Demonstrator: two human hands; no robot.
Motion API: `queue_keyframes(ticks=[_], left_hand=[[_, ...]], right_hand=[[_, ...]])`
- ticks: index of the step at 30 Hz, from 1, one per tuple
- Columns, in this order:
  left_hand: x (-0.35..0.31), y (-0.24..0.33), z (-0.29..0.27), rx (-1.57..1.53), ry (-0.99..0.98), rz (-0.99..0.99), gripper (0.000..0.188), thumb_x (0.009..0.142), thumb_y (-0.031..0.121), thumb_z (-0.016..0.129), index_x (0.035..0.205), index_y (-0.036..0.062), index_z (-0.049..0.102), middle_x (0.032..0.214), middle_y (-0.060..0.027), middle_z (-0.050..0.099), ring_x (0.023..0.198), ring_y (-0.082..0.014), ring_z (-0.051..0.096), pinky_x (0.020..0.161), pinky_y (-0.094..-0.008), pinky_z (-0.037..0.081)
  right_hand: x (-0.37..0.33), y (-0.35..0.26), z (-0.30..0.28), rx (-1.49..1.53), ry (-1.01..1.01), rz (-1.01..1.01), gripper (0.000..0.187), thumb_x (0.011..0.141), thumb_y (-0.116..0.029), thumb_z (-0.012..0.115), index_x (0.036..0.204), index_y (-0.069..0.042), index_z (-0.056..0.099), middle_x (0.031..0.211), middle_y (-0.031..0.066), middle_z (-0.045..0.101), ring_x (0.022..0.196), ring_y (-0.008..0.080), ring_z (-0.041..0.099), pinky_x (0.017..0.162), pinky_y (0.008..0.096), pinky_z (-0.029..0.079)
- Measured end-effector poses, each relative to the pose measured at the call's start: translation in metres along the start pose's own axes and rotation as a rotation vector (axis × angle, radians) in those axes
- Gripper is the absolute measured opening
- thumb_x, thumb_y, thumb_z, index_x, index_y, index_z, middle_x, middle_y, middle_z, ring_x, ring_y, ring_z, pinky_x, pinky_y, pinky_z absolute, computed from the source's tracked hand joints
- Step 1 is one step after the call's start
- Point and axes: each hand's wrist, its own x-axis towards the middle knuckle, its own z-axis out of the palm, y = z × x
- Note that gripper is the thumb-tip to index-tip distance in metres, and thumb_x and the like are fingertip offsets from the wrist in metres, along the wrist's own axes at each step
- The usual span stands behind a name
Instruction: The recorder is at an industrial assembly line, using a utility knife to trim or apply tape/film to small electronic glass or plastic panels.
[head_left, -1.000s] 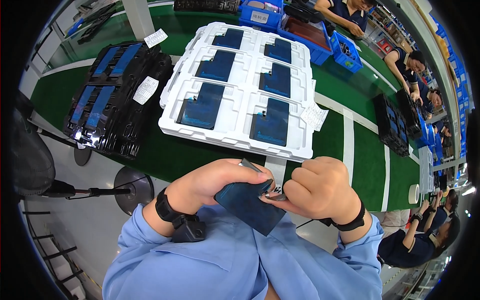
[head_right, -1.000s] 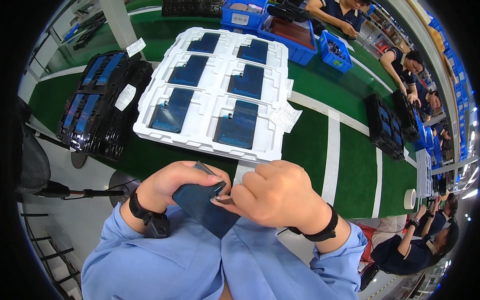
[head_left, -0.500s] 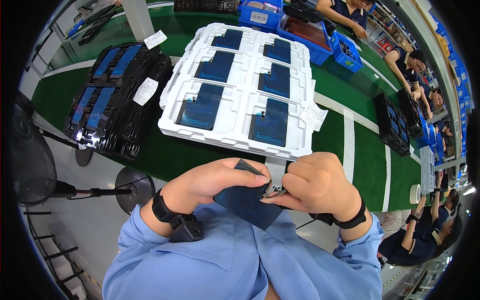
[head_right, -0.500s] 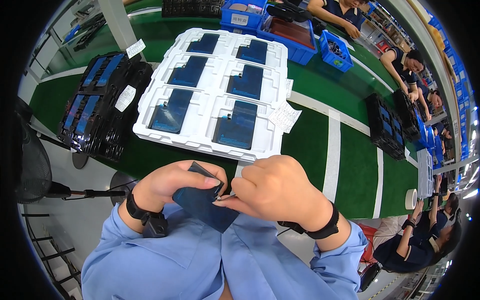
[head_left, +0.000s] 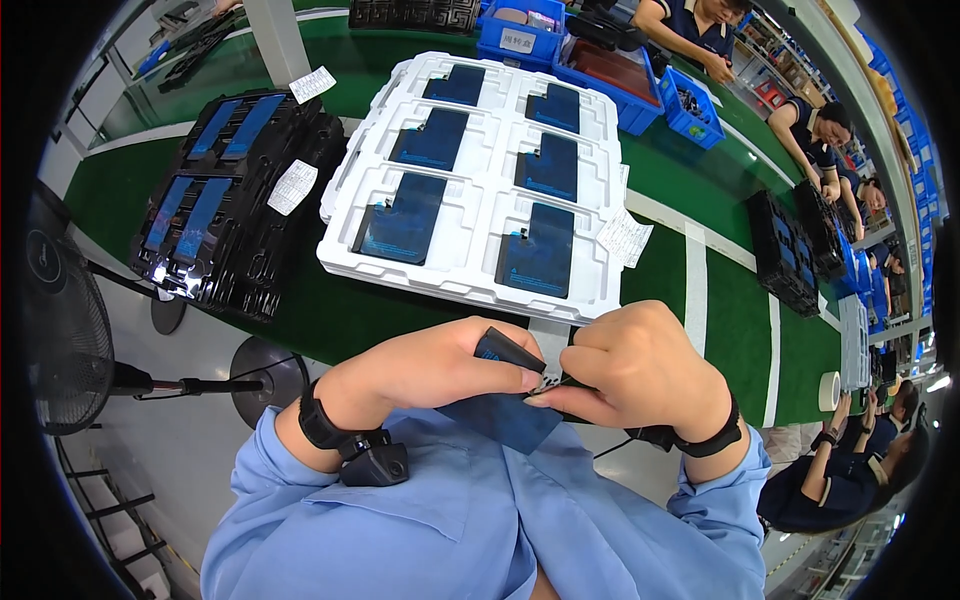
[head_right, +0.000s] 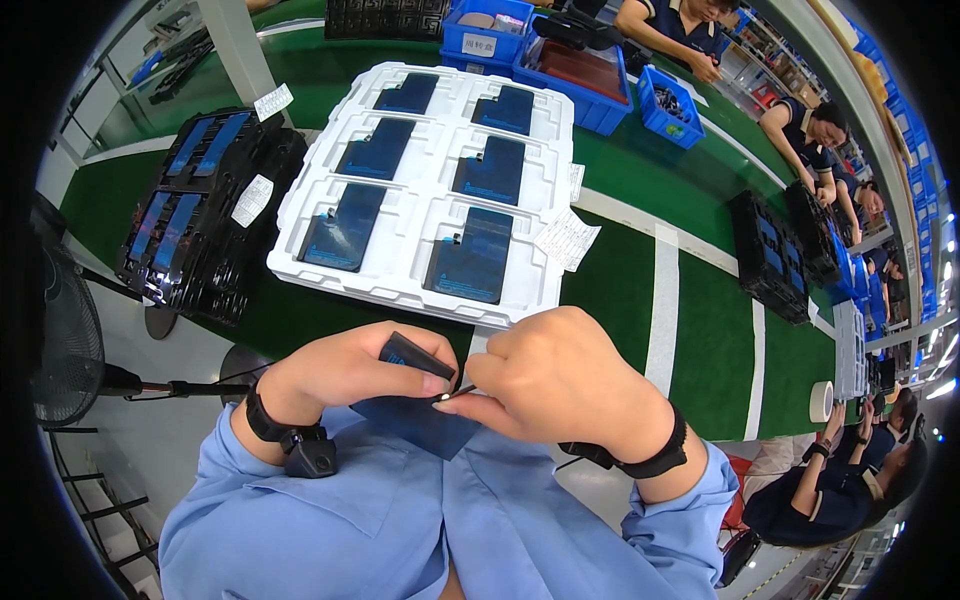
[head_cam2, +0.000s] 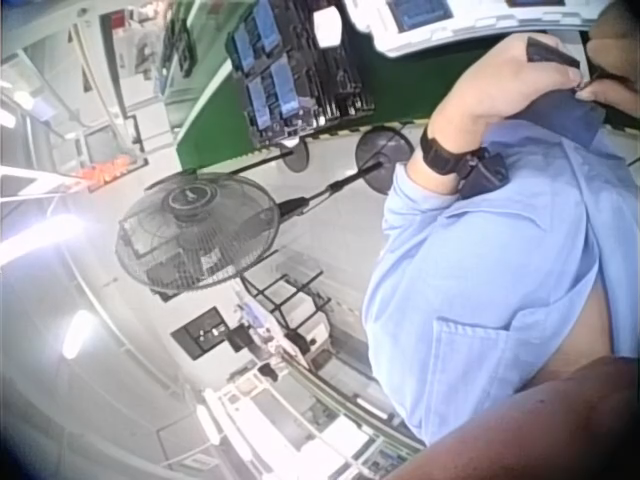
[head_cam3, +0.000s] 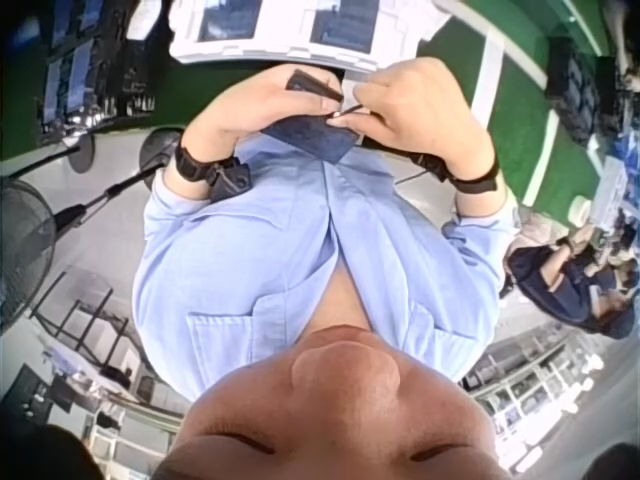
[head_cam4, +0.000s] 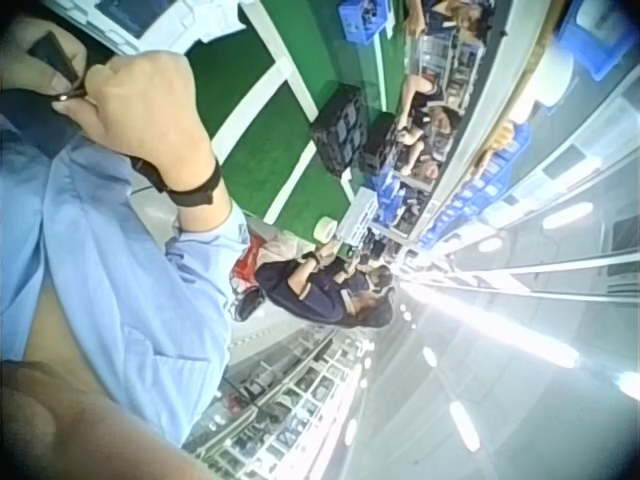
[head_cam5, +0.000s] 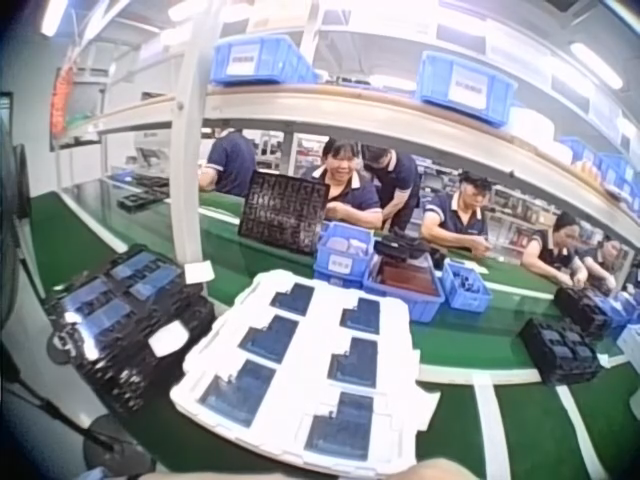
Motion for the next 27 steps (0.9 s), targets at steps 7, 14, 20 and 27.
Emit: queue_keyframes(ticks=[7,14,20,27], left_hand=[[-0.001,0.001,0.003,0.020,-0.034,0.045,0.012,0.083,0.012,0.055,0.087,0.0015,0.058,0.078,0.0016,0.056,0.075,-0.0044,0.047,0.069,-0.0199,0.037],[0.002,-0.003,0.001,-0.001,-0.129,0.036,0.018,0.085,0.017,0.052,0.091,0.0012,0.058,0.082,0.0007,0.055,0.079,-0.0071,0.046,0.073,-0.0210,0.035],[0.005,-0.012,-0.003,-0.174,-0.136,0.009,0.017,0.085,0.018,0.052,0.093,0.0034,0.057,0.086,0.0004,0.055,0.084,-0.0069,0.048,0.076,-0.0211,0.036],[0.006,-0.014,-0.002,-0.164,-0.047,0.047,0.014,0.084,0.016,0.053,0.089,0.0036,0.057,0.083,0.0012,0.054,0.079,-0.0068,0.047,0.073,-0.0208,0.036]], right_hand=[[0.001,-0.006,-0.010,0.010,-0.080,0.027,0.033,0.071,-0.035,0.065,0.055,-0.008,0.057,0.045,0.0069,0.050,0.041,0.0242,0.051,0.039,0.0329,0.038],[0.004,-0.001,-0.014,0.164,-0.174,0.029,0.035,0.076,-0.037,0.062,0.057,-0.008,0.062,0.043,0.0099,0.049,0.041,0.0277,0.050,0.039,0.0341,0.037],[0.005,0.012,-0.003,0.269,-0.191,0.026,0.036,0.077,-0.038,0.061,0.060,-0.007,0.063,0.044,0.0105,0.049,0.041,0.0288,0.049,0.039,0.0336,0.036],[0.000,0.014,0.009,0.336,-0.056,0.036,0.034,0.073,-0.033,0.067,0.053,-0.007,0.059,0.043,0.0064,0.046,0.038,0.0237,0.045,0.037,0.0304,0.031]])
